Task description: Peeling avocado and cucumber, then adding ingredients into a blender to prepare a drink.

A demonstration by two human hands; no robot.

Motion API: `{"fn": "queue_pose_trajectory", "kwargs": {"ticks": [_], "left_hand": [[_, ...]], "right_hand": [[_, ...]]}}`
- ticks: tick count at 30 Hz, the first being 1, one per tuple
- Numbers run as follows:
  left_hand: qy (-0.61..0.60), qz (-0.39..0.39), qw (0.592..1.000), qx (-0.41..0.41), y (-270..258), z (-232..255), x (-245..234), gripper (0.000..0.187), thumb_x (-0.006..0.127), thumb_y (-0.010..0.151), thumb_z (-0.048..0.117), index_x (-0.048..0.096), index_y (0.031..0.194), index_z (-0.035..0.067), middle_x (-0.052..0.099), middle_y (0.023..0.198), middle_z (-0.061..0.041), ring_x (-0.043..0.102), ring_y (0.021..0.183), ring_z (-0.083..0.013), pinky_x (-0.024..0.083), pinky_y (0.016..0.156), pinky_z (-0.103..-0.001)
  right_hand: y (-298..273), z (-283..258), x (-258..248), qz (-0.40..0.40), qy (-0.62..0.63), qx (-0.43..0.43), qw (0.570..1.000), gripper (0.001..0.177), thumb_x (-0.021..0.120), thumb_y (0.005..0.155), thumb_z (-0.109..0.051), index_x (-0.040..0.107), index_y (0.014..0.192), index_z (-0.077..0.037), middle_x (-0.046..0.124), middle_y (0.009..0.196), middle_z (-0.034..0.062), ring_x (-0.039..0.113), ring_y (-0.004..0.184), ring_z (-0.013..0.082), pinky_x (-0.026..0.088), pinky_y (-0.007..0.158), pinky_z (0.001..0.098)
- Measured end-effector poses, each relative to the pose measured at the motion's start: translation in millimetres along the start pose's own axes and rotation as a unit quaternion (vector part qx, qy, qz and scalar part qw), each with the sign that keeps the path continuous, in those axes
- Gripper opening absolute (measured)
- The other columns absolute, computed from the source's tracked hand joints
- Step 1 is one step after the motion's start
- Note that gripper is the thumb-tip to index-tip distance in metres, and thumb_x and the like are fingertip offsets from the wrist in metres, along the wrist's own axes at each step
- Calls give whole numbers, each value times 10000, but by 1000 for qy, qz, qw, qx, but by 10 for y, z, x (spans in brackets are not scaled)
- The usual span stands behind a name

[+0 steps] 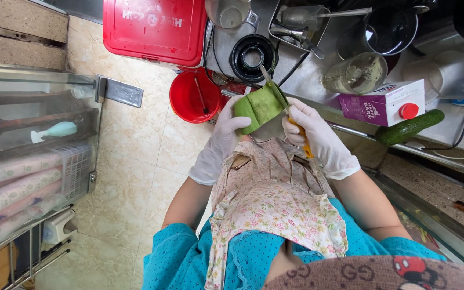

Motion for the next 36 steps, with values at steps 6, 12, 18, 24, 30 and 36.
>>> {"fn": "queue_pose_trajectory", "kwargs": {"ticks": [6, 12, 18, 24, 30, 36], "left_hand": [[54, 20, 997, -48, -35, -53, 6, 593, 776, 805, 60, 517, 1337, 25, 645, 1214, -83, 645, 1117, -183, 553, 928, -341], [110, 16, 993, -35, -168, -203, -488, 557, 765, 813, 15, 522, 1315, 35, 648, 1153, -62, 643, 1057, -159, 559, 912, -324], [-103, -45, 989, -94, -595, -578, -1134, 509, 657, 815, 10, 525, 1306, 15, 632, 1194, -114, 647, 1094, -246, 550, 998, -406], [-139, 135, 976, -98, -1130, -719, -2192, 523, 613, 800, 79, 543, 1315, 21, 652, 1089, -177, 675, 1023, -347, 555, 961, -472], [-160, 217, 961, -60, -1353, -636, -2427, 511, 662, 902, 185, 495, 1360, 32, 636, 1111, -187, 648, 1056, -350, 524, 994, -477], [-87, 129, 986, -53, -647, 128, -1500, 576, 642, 921, 186, 438, 1434, 24, 587, 1236, -171, 608, 1169, -329, 496, 1030, -481]], "right_hand": [[-109, 8, 167, -41, -18, 7, 999, 517, 534, 1052, -331, 473, 1514, -106, 422, 689, -40, 313, 528, 44, 251, 459, 214], [74, 207, -145, 4, -70, 26, 997, 506, 529, 1061, -313, 482, 1516, -99, 413, 688, -42, 326, 535, 41, 251, 453, 211], [243, 786, -229, 3, 7, 112, 994, 438, 512, 1072, -287, 465, 1474, -121, 416, 667, -29, 320, 508, 61, 241, 438, 216], [832, 1350, -464, -22, -129, 110, 985, 466, 524, 1082, -316, 519, 1497, -102, 410, 702, -46, 341, 568, 50, 268, 477, 215], [1562, 1765, -726, 44, -282, 163, 945, 604, 484, 1006, -272, 412, 1597, -173, 449, 680, -41, 388, 558, 48, 343, 477, 223], [1409, 1870, -1055, 69, -431, 186, 880, 900, 650, 920, -234, 138, 1647, -94, 650, 852, 112, 570, 694, 213, 461, 576, 369]]}}
Point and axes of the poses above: each hand's wrist, its own y-axis towards the middle knuckle, its own x-axis out of the palm, z = x × y, the point moved 10 cm from there along y, towards the middle knuckle
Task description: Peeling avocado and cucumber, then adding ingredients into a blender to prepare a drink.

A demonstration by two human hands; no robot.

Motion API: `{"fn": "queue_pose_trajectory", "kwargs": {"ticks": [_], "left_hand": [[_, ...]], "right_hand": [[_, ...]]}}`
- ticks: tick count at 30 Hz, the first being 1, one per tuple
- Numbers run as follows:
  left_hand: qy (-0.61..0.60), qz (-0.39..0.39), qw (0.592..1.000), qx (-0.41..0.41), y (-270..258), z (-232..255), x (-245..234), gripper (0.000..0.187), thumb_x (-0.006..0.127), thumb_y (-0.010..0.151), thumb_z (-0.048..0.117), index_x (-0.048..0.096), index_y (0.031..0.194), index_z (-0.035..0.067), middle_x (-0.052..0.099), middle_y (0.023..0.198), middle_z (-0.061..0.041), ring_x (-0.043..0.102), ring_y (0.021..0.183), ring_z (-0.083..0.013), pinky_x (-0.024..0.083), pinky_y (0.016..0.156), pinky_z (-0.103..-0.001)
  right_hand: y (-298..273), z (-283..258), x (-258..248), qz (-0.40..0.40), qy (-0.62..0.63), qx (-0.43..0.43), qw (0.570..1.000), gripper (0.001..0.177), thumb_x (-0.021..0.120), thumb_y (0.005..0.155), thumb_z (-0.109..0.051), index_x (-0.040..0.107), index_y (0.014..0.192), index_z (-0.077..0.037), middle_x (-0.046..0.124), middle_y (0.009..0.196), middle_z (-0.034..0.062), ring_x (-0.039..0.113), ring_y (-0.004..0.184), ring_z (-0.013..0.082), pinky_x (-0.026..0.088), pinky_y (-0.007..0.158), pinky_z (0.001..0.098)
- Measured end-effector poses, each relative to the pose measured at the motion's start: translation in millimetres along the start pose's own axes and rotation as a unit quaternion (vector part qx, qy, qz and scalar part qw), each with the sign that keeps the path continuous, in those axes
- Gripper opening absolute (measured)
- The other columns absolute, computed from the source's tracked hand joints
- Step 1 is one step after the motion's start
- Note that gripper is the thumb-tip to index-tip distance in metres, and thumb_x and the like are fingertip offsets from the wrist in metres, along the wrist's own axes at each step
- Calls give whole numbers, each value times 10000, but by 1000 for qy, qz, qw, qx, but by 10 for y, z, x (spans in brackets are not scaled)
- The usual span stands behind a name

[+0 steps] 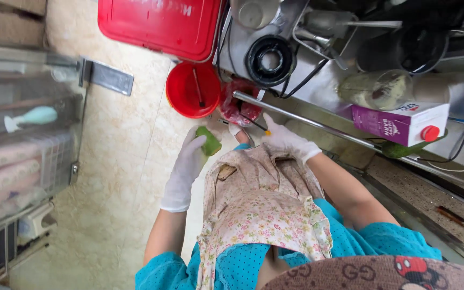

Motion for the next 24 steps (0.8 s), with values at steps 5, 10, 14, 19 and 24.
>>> {"fn": "queue_pose_trajectory", "kwargs": {"ticks": [5, 10, 14, 19, 24], "left_hand": [[58, -275, 960, 3, 295, 670, 2232, 656, 631, 946, 181, 332, 1519, 63, 541, 1338, -177, 590, 1248, -328, 490, 1107, -481], [80, -403, 910, 50, 652, 1122, 4277, 603, 644, 999, 204, 368, 1511, 46, 563, 1324, -197, 607, 1237, -318, 500, 1102, -461], [121, -460, 871, 119, 1056, 1325, 5481, 371, 668, 1039, 233, 526, 1301, 11, 635, 1177, -157, 643, 1141, -267, 510, 1076, -425], [276, -444, 817, 242, 1249, 1203, 5821, 306, 659, 1095, 160, 535, 1318, -9, 603, 1278, -138, 607, 1216, -245, 485, 1107, -385], [468, -299, 647, 523, 750, 1314, 5605, 384, 618, 1146, -7, 456, 1494, 5, 525, 1499, -128, 536, 1356, -248, 438, 1190, -371]], "right_hand": [[-1041, -479, -347, 99, -192, -142, 966, 824, 571, 898, -124, 159, 1610, -90, 556, 1307, 321, 614, 1130, 460, 496, 954, 480], [-2343, -1144, -1094, 164, -97, -311, 931, 748, 607, 889, -84, 298, 1570, -62, 616, 1227, 252, 661, 1056, 365, 521, 920, 399], [-3009, -1099, -1742, 224, 17, -284, 932, 818, 589, 802, -15, 337, 1575, -102, 696, 1010, 140, 670, 893, 226, 537, 815, 321], [-3564, -555, -2438, 411, 62, -298, 859, 708, 630, 831, -22, 458, 1516, -75, 670, 883, 90, 630, 752, 145, 526, 714, 279], [-3511, 367, -2853, 530, 164, -195, 809, 534, 601, 921, -64, 598, 1455, -76, 677, 862, 72, 586, 695, 131, 500, 664, 274]]}}
Point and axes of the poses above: each hand's wrist, its own y-axis towards the middle knuckle, its own x-axis out of the palm, z = x × y, the point moved 10 cm from there along y, towards the middle knuckle
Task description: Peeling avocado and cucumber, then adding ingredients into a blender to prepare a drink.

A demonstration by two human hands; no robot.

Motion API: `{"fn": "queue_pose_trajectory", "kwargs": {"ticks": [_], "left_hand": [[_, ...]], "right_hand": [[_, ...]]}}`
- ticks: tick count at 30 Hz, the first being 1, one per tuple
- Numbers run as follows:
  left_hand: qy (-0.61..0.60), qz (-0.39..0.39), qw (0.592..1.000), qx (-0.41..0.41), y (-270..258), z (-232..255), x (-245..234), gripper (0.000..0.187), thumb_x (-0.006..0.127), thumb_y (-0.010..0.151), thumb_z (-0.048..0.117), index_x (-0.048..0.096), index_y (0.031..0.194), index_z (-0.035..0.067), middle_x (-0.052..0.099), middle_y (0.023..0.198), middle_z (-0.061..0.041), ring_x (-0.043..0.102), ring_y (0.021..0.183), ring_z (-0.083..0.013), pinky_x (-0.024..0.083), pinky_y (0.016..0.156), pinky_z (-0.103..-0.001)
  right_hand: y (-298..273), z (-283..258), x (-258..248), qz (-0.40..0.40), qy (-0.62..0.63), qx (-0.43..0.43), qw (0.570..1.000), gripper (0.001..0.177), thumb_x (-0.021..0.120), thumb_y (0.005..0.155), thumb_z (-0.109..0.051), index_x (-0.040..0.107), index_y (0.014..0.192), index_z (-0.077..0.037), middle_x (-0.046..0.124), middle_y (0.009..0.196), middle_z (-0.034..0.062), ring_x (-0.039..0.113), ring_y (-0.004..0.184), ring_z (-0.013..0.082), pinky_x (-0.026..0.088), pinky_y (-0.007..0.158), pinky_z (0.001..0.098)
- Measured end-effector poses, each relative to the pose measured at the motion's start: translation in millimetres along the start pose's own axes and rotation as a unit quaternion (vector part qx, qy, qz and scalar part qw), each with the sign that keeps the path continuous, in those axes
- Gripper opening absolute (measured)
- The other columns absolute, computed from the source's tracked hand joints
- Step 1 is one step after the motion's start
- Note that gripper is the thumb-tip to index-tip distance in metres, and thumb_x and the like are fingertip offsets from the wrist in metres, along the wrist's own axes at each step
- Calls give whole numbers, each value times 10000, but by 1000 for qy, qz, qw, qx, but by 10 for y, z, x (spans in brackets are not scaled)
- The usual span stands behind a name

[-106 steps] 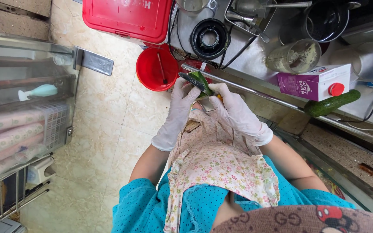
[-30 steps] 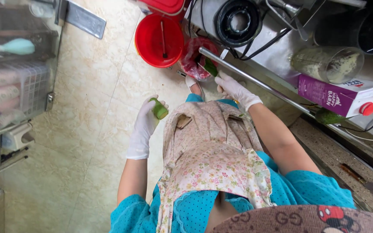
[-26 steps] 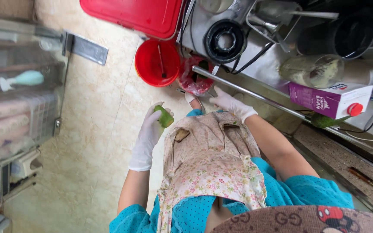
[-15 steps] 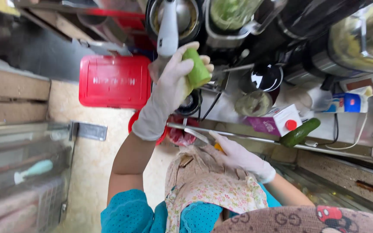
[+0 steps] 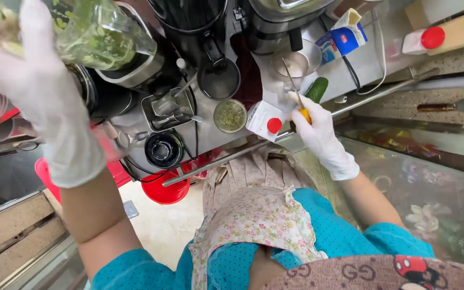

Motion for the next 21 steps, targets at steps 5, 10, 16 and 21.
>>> {"fn": "queue_pose_trajectory", "kwargs": {"ticks": [5, 10, 16, 21], "left_hand": [[80, 12, 996, 29, -549, 440, 566, 501, 657, 967, -162, 535, 1381, 93, 476, 1332, -30, 496, 950, -84, 463, 896, -210], [21, -3, 994, -108, -1152, 203, 854, 450, 697, 918, -99, 575, 1325, 49, 549, 1288, -84, 582, 1026, -134, 527, 901, -259], [50, 56, 975, -209, -1740, -220, 632, 393, 710, 880, -36, 620, 1256, 31, 626, 1196, -67, 652, 1023, -139, 546, 875, -267], [13, 85, 956, -282, -2080, -578, 549, 389, 711, 875, 4, 642, 1257, 34, 649, 1157, -49, 680, 969, -126, 554, 852, -265]], "right_hand": [[875, 662, 320, -116, -27, 30, 992, 333, 680, 984, -216, 686, 1257, -26, 669, 886, 85, 621, 760, 115, 486, 672, 286], [1422, 1167, 1014, -211, 29, 254, 944, 298, 658, 969, -313, 686, 1118, -56, 657, 816, 38, 588, 659, 111, 439, 537, 295], [2012, 2417, 1627, -191, 150, 271, 932, 340, 663, 948, -226, 620, 1251, -77, 680, 923, 48, 647, 673, 140, 465, 540, 289], [1672, 1560, 1114, -181, 111, 313, 926, 376, 669, 1001, -312, 635, 1231, -17, 652, 831, 83, 481, 560, 156, 354, 473, 319]]}}
Point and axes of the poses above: each hand's wrist, its own y-axis towards the middle knuckle, its own x-axis out of the palm, z = x × y, the point moved 10 cm from there along y, towards the middle knuckle
